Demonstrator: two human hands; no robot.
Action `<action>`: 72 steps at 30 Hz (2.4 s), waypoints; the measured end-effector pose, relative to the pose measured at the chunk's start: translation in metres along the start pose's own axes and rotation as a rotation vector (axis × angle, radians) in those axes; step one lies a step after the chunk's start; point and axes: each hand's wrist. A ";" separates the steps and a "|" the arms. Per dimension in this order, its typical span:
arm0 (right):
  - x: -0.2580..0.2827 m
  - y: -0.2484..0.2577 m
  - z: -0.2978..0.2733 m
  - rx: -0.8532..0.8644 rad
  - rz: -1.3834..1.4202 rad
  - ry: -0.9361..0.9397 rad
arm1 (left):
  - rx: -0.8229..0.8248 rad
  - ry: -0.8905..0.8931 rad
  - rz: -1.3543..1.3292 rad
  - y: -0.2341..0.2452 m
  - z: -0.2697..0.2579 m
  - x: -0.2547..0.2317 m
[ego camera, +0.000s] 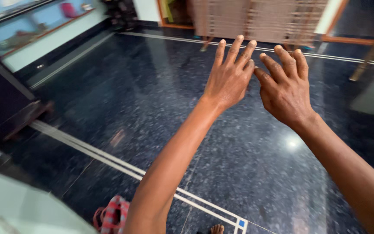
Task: The person repeatedly picks up small foil-wrapped packets from a wooden table, walks to a nearby shelf, and places them into stacks of similar packets. The cycle repeats with the person returning to the table to collect more packets and restocking the shelf.
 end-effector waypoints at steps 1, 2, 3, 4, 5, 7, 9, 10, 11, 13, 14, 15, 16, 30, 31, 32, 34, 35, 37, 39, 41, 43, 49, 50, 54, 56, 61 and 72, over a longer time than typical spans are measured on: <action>-0.014 -0.001 -0.006 0.010 -0.012 -0.016 | -0.013 -0.008 -0.032 -0.017 0.007 -0.005; -0.030 -0.002 -0.010 0.017 -0.051 -0.019 | -0.023 -0.034 -0.055 -0.034 0.017 -0.008; -0.044 -0.005 -0.018 0.030 -0.083 -0.026 | -0.024 -0.055 -0.078 -0.053 0.024 -0.013; -0.057 -0.006 -0.027 0.044 -0.115 -0.032 | -0.026 -0.077 -0.101 -0.070 0.029 -0.018; -0.071 -0.008 -0.031 0.062 -0.130 -0.052 | -0.030 -0.092 -0.124 -0.086 0.039 -0.019; -0.098 -0.011 -0.036 0.100 -0.155 -0.091 | -0.038 -0.119 -0.168 -0.116 0.059 -0.021; -0.122 -0.016 -0.041 0.116 -0.207 -0.123 | -0.056 -0.150 -0.208 -0.145 0.079 -0.023; -0.134 -0.017 -0.043 0.121 -0.235 -0.142 | -0.065 -0.170 -0.227 -0.159 0.090 -0.025; -0.145 -0.017 -0.049 0.125 -0.242 -0.166 | -0.085 -0.190 -0.251 -0.174 0.101 -0.028; -0.166 -0.019 -0.062 0.137 -0.257 -0.213 | -0.124 -0.225 -0.305 -0.205 0.118 -0.037; -0.175 -0.019 -0.070 0.150 -0.279 -0.232 | -0.130 -0.235 -0.344 -0.219 0.123 -0.043; -0.185 -0.019 -0.078 0.160 -0.297 -0.245 | -0.138 -0.242 -0.377 -0.234 0.128 -0.049; -0.196 -0.018 -0.086 0.171 -0.315 -0.259 | -0.145 -0.249 -0.410 -0.248 0.132 -0.059; -0.362 0.049 -0.251 0.286 -0.643 -0.466 | -0.111 -0.433 -0.757 -0.414 0.209 -0.273; -0.382 0.054 -0.262 0.284 -0.649 -0.471 | -0.100 -0.436 -0.757 -0.426 0.217 -0.290; -0.400 0.063 -0.274 0.296 -0.643 -0.478 | -0.090 -0.435 -0.780 -0.436 0.225 -0.311; -0.429 0.080 -0.298 0.300 -0.632 -0.499 | -0.072 -0.450 -0.811 -0.454 0.242 -0.351; -0.447 0.088 -0.310 0.309 -0.662 -0.491 | -0.090 -0.451 -0.818 -0.464 0.251 -0.372; -0.482 0.098 -0.332 0.328 -0.714 -0.471 | -0.124 -0.443 -0.826 -0.482 0.268 -0.411; -0.512 0.115 -0.354 0.362 -0.711 -0.486 | -0.116 -0.437 -0.840 -0.501 0.282 -0.453; -0.537 0.127 -0.377 0.381 -0.701 -0.497 | -0.105 -0.432 -0.860 -0.519 0.288 -0.493; -0.559 0.139 -0.401 0.386 -0.697 -0.508 | -0.099 -0.435 -0.900 -0.535 0.292 -0.529; -0.617 0.154 -0.466 0.428 -0.724 -0.578 | -0.018 -0.491 -0.877 -0.593 0.295 -0.616; -0.626 0.155 -0.476 0.439 -0.724 -0.590 | -0.009 -0.476 -0.892 -0.606 0.297 -0.628; -0.666 0.156 -0.514 0.481 -0.750 -0.620 | 0.026 -0.455 -0.946 -0.661 0.308 -0.675; -0.685 0.154 -0.534 0.511 -0.777 -0.632 | 0.075 -0.465 -0.969 -0.686 0.311 -0.696; -0.754 0.134 -0.577 0.587 -0.873 -0.660 | 0.202 -0.512 -0.998 -0.755 0.340 -0.749; -0.870 0.114 -0.705 0.711 -0.933 -0.878 | 0.357 -0.591 -1.046 -0.928 0.369 -0.830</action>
Point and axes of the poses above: each hand's wrist, its own z-axis towards the middle knuckle, its own y-axis out of the back of the hand, x = y × z, and after that the axes turned 14 degrees about -x, right-handed
